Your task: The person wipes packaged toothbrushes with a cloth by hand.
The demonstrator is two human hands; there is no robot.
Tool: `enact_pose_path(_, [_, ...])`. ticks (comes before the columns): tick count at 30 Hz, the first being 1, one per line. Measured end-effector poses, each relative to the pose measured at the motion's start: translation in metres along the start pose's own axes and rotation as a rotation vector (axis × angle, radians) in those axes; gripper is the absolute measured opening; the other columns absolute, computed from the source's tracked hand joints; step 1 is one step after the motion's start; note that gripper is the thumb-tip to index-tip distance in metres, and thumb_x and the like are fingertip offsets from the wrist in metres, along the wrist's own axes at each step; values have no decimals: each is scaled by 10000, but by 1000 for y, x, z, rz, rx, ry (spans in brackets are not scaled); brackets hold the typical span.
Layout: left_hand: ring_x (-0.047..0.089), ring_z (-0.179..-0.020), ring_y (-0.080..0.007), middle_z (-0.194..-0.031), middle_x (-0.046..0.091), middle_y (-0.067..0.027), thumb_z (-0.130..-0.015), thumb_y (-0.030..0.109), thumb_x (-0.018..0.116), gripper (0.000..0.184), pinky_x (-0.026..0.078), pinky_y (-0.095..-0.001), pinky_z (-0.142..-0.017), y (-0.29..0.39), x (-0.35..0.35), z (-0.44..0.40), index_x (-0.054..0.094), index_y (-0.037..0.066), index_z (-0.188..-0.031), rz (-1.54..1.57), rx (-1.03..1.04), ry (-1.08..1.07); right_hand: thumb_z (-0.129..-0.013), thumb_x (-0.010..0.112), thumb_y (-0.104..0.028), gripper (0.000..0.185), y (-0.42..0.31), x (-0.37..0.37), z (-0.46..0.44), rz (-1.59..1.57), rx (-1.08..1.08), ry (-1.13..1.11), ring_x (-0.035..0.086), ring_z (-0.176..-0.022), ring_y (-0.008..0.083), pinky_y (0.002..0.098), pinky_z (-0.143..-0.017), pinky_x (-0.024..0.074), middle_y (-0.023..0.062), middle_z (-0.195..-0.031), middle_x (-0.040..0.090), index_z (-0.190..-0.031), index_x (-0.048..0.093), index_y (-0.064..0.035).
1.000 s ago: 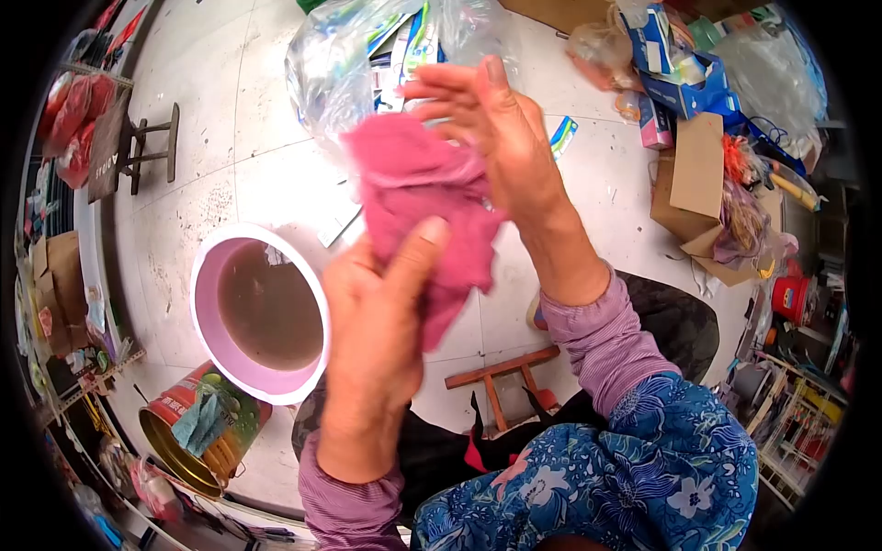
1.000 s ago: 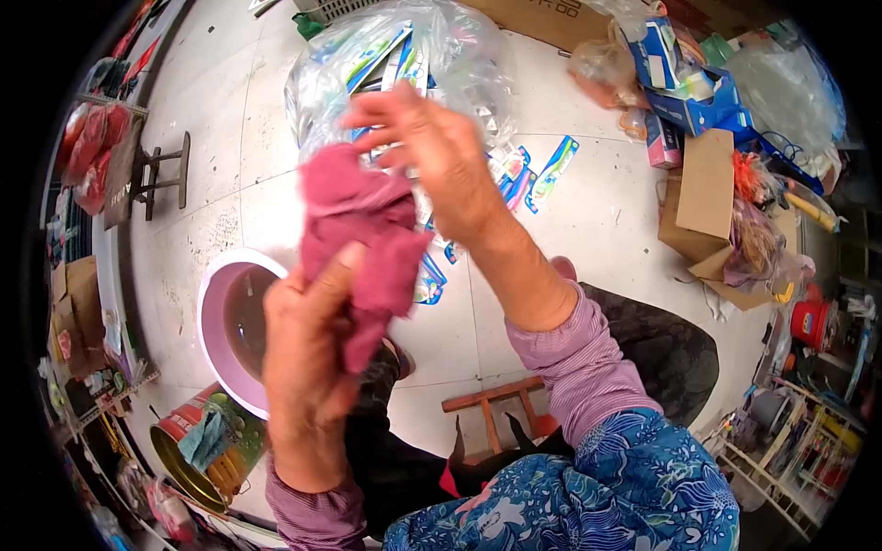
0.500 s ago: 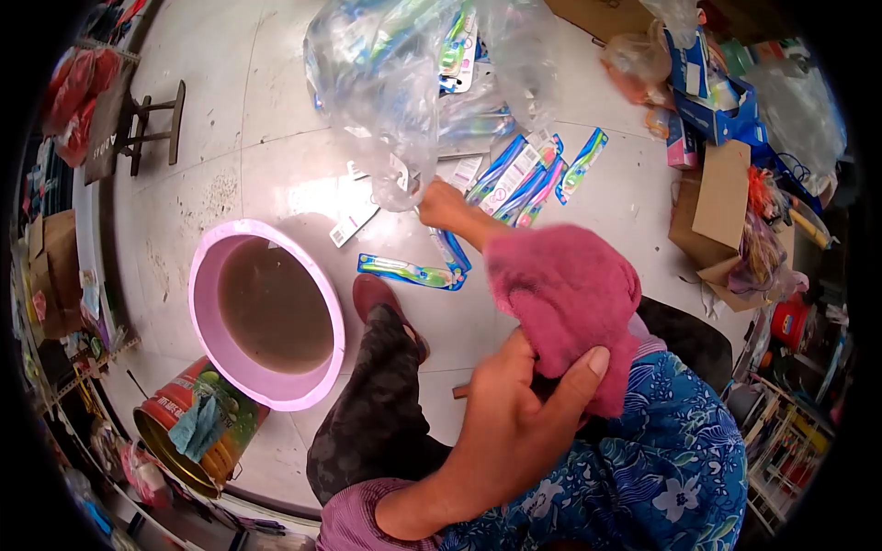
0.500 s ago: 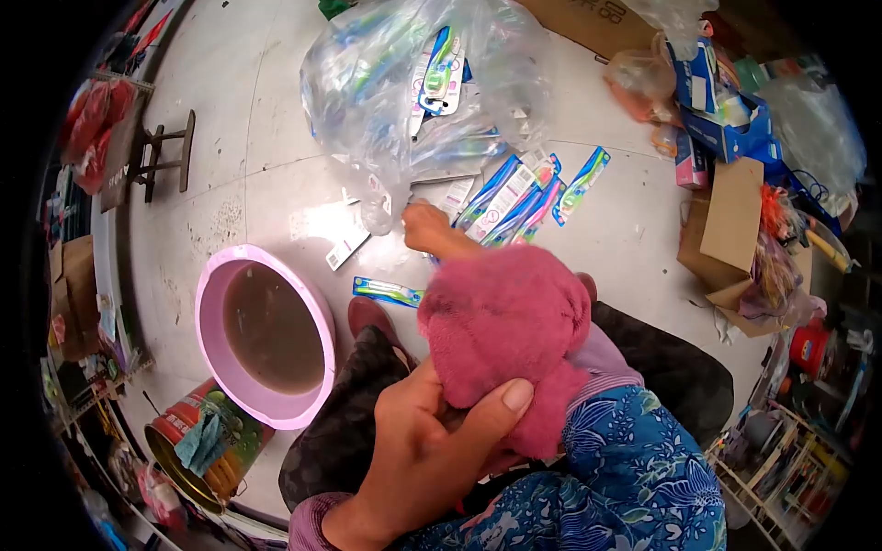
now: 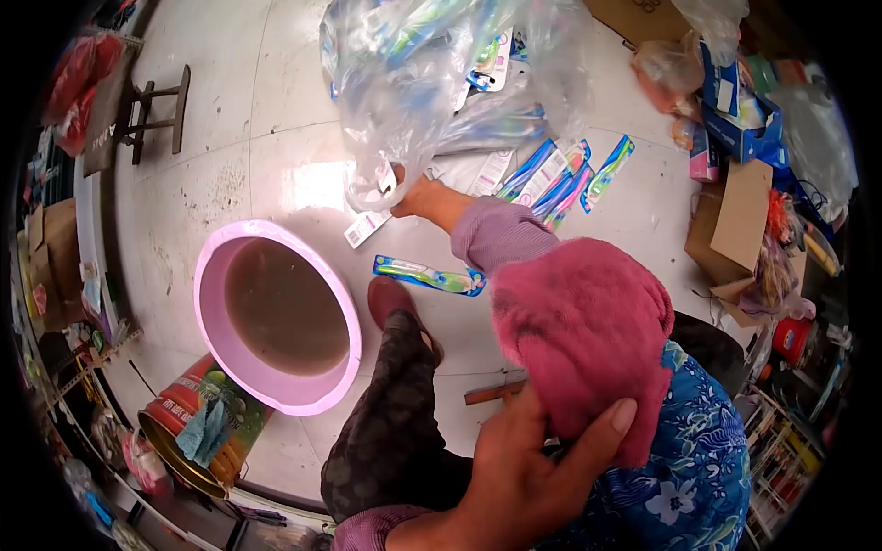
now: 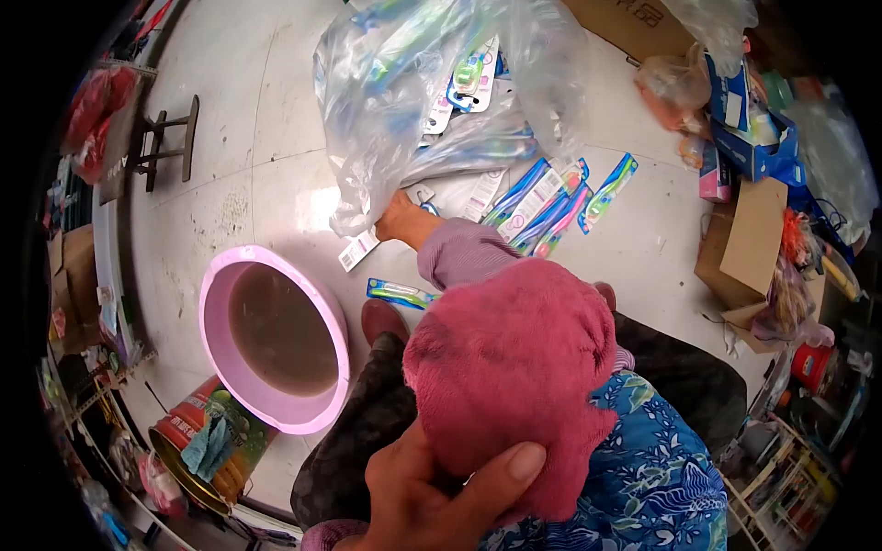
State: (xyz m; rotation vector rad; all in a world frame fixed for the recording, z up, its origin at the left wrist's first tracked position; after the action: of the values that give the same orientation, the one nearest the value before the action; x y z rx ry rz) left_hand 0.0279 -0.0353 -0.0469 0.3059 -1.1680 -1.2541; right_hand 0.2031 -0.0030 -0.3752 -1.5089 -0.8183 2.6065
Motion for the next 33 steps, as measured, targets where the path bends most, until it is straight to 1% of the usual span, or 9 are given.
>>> enact_pose_path(6, [582,-824,-79,-953,646,-43,-879,67,651,281,479,-219,-729,14,-9,0,551,-40,-1119,-25,-53,28,-813,577,-191,401,11,22,5,-71,-16,133,507,-1174,280,445,-968,393,118,-1243,554,-1210,570,-135])
enact_pose_path(10, [575,-769,-70,-907,651,-33,-880,86,657,265,474,-208,-673,18,-14,4,566,-37,-1097,-111,-29,49,-817,563,-164,399,23,40,29,-515,-85,422,505,-1169,274,480,-975,376,110,-1236,551,-1214,562,-135])
enact_pose_path(12, [570,-759,-67,-896,650,-29,-880,92,660,261,471,-205,-662,18,-15,5,571,-36,-1089,-120,-74,43,-818,556,-151,398,12,51,50,-161,-145,473,503,-1167,271,497,-978,368,107,-1233,550,-1216,558,-136])
enact_pose_path(13, [565,-758,-62,-897,649,-29,-879,99,664,262,467,-200,-660,15,-14,4,574,-33,-1086,-76,-116,10,-826,549,-177,403,1,61,61,278,-168,457,507,-1154,274,547,-982,344,101,-1231,545,-1228,546,-143])
enact_pose_path(16, [561,-759,-57,-893,648,-30,-876,106,670,260,459,-188,-659,-2,-12,4,579,-18,-1086,33,-92,-4,-829,519,-284,439,20,85,93,314,-175,257,479,-1206,278,611,-1010,283,103,-1269,519,-1247,529,-150])
enact_pose_path(17, [562,-760,-57,-891,647,-31,-875,106,671,259,457,-184,-660,-3,-13,6,581,-12,-1087,65,-58,9,-732,617,-70,527,28,85,109,220,-132,279,409,-1267,274,558,-1054,238,99,-1231,507,-1247,523,-130])
enact_pose_path(20, [594,-631,-67,-756,646,-37,-887,139,649,203,462,-225,-572,11,-7,1,574,9,-1023,-292,-63,-21,-723,626,-75,531,60,82,154,195,-95,309,382,-1299,271,566,-1067,224,84,-1327,470,-1244,538,-124])
enact_pose_path(26, [605,-623,-82,-742,647,-42,-883,155,656,204,465,-242,-572,4,1,0,579,17,-1011,-237,-84,-38,-673,733,-200,611,88,74,190,263,100,-45,310,-1359,276,598,-1076,188,65,-1438,390,-1252,545,-145])
enact_pose_path(33, [583,-660,-54,-774,655,-30,-891,129,647,190,462,-225,-586,-14,11,2,586,8,-1025,-138,-202,-67,-709,712,-216,606,-25,59,139,17,66,-71,286,-1370,283,595,-1074,180,113,-1416,394,-1268,494,-136])
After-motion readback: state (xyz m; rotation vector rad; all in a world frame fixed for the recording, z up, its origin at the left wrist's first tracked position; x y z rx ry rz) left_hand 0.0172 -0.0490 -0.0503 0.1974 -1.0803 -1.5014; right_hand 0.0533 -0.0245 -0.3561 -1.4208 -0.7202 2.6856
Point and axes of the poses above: each hand's wrist, its own z-axis away from the middle knuckle, its own x-axis out of the palm, y = z × x, the point moved 9 cm from there along -z, towards the middle knuckle
